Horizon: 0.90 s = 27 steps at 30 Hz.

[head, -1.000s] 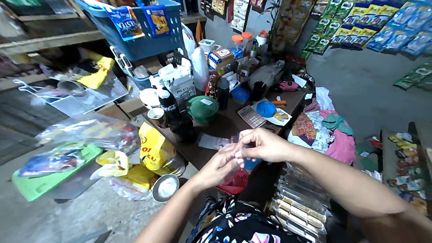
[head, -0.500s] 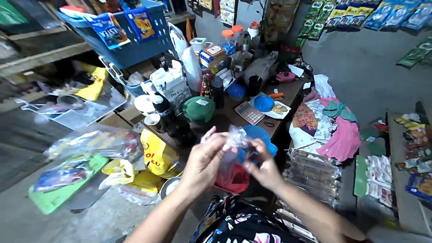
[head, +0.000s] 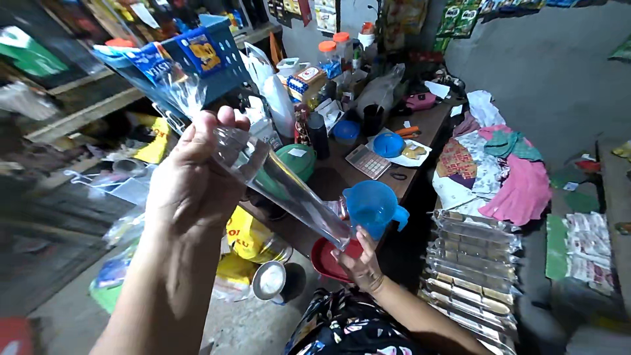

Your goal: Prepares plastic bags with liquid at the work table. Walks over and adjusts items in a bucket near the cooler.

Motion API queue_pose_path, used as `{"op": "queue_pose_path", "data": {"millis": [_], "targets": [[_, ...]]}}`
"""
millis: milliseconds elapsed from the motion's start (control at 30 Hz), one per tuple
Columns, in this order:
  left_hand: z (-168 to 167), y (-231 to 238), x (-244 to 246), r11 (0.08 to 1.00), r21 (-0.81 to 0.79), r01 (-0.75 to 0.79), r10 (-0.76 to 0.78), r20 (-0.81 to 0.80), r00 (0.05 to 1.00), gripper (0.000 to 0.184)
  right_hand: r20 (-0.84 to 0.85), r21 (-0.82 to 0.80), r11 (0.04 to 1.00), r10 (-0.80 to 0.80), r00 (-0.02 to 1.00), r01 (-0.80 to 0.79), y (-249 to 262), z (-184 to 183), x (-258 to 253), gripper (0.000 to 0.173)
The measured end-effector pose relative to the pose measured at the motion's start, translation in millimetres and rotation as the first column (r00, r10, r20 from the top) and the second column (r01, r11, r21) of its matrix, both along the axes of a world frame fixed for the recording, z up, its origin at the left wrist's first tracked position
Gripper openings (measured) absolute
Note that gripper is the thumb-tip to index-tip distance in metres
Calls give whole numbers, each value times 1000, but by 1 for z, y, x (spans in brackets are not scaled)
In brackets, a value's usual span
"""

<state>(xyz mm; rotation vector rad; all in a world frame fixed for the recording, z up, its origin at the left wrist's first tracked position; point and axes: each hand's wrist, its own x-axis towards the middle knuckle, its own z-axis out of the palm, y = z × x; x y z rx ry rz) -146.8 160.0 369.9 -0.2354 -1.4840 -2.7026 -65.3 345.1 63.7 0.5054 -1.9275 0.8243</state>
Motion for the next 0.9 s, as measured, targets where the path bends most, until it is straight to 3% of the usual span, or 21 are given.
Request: {"op": "queue_pose_path", "data": {"millis": [167,267,333,400,433,467,500,533,600,633,700,767,833,900], "targets": [[-3,-12,-5,997,70,32,-38,79,996,39,-39,-17,998,64,997,-65,-4,5,-7,36],[-3,-23,-6,995,-100,-8,14,66,998,34,9,-94,979,181,983,-180,-1,9,2,32],[-6,-32,-8,987,-153,-40,49,58,997,30,131,-277,914,340,931,-295,2,17,13,40],[-11,-42,-11,989,-145,-1,11,63,998,29,257,-559,768,520,815,-314,4,28,26,58],[-14,-46,-11,989,-147,29,-19,65,998,28,276,-723,629,642,715,-286,5,37,31,70],[-16,-48,-10,985,-163,64,-56,51,997,27,231,-885,416,781,581,-208,7,46,33,74],[-17,-48,-8,973,-202,109,-105,28,994,28,159,-976,207,879,449,-59,8,53,36,58],[-17,-47,-4,957,-248,153,-159,-2,987,29,120,-989,85,942,314,123,9,56,36,31],[-17,-40,4,936,-260,239,-261,-55,964,31,-1,-950,-21,998,65,311,14,48,35,36],[-16,-35,8,935,-232,269,-291,-65,955,31,-48,-957,-52,999,21,287,13,40,35,40],[-16,-28,16,944,-127,306,-314,-46,948,32,-9,-994,-19,995,98,104,7,30,36,36],[-16,-28,18,949,-82,304,-307,-33,951,33,157,-978,194,929,336,-81,-3,28,41,62],[-17,-32,16,954,-140,267,-275,-42,960,31,249,-940,336,799,548,-63,-14,27,45,76],[-17,-34,17,942,-252,223,-254,-98,962,31,267,-926,375,729,631,-41,-21,19,48,82]]}}
